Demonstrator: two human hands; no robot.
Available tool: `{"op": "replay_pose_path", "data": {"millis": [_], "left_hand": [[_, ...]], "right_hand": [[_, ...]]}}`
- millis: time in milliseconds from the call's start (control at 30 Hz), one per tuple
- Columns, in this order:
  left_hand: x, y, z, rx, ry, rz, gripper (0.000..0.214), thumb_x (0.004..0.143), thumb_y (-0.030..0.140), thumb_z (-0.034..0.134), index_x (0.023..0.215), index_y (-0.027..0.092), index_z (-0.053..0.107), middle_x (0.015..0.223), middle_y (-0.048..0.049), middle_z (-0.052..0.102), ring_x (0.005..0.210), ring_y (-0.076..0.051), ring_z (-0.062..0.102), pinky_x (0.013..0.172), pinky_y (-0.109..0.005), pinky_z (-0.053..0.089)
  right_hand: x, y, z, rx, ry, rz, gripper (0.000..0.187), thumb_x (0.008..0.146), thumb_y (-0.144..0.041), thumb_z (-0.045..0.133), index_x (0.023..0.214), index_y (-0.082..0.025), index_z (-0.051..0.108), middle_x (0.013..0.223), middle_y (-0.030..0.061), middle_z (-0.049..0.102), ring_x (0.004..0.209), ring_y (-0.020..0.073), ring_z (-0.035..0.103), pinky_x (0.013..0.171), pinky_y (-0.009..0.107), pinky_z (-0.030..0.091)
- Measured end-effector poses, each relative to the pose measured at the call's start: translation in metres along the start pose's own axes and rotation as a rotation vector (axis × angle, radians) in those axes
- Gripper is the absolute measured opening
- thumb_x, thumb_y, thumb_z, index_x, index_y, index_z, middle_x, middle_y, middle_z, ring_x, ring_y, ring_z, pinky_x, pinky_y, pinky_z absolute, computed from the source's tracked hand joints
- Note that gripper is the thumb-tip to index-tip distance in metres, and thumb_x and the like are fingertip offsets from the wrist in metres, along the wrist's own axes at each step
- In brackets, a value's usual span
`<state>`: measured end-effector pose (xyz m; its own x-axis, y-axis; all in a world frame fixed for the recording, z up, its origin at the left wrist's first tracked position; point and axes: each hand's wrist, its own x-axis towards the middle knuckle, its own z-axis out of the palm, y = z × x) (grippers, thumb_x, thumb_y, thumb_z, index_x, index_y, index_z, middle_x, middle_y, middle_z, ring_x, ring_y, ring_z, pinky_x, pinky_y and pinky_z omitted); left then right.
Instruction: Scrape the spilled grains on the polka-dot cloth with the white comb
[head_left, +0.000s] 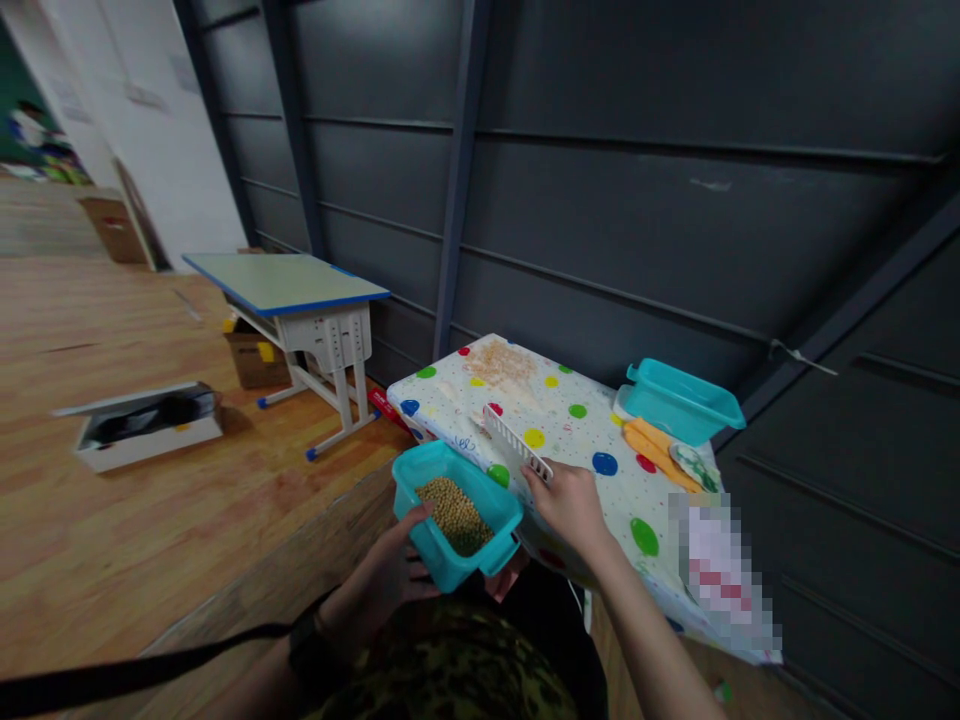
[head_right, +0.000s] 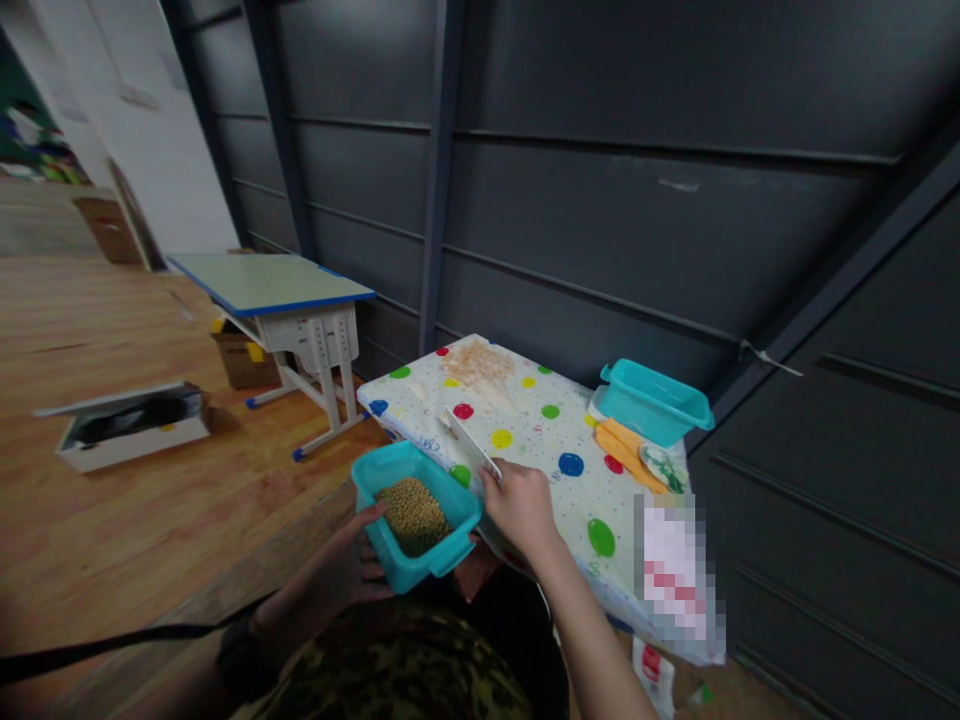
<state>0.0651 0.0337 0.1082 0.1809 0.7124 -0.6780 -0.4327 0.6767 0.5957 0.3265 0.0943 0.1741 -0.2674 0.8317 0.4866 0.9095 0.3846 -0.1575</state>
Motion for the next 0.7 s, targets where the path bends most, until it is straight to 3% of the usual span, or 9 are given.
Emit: {"op": "replay_pose_path", "data": {"millis": [233,467,700], "left_hand": [[0.011,-0.003,-0.012,-0.015,-0.046,0.020,0.080,0.090,0.065,0.066,0.148,0.013,0.053,0.131,-0.0251,0.076,0.098,-0.036,0.081,0.088,-0.049,0.065],[0.003,0.005,-0.003,-0.011,0.015,-0.004,0.071,0.094,0.060,0.063,0.147,0.015,0.054,0.128,-0.0227,0.078,0.095,-0.035,0.081,0.083,-0.049,0.065],[0.000,0.003,-0.003,-0.009,-0.015,-0.010,0.072,0.094,0.062,0.063,0.147,0.012,0.055,0.122,-0.0229,0.080,0.093,-0.036,0.081,0.078,-0.047,0.065]], "right_hand": [[0.009,-0.001,0.007,0.011,0.055,0.015,0.036,0.102,-0.031,0.054,0.075,-0.022,0.075,0.071,0.0084,0.078,0.062,0.0209,0.072,0.059,0.028,0.037],[0.001,-0.013,-0.001,0.127,0.045,-0.073,0.042,0.106,-0.035,0.052,0.073,-0.021,0.074,0.065,0.0045,0.075,0.053,0.0167,0.066,0.059,0.027,0.038],[0.039,0.002,0.002,-0.114,-0.033,0.141,0.030,0.104,-0.031,0.059,0.086,-0.019,0.081,0.084,0.0105,0.083,0.079,0.0246,0.079,0.065,0.027,0.041]]}}
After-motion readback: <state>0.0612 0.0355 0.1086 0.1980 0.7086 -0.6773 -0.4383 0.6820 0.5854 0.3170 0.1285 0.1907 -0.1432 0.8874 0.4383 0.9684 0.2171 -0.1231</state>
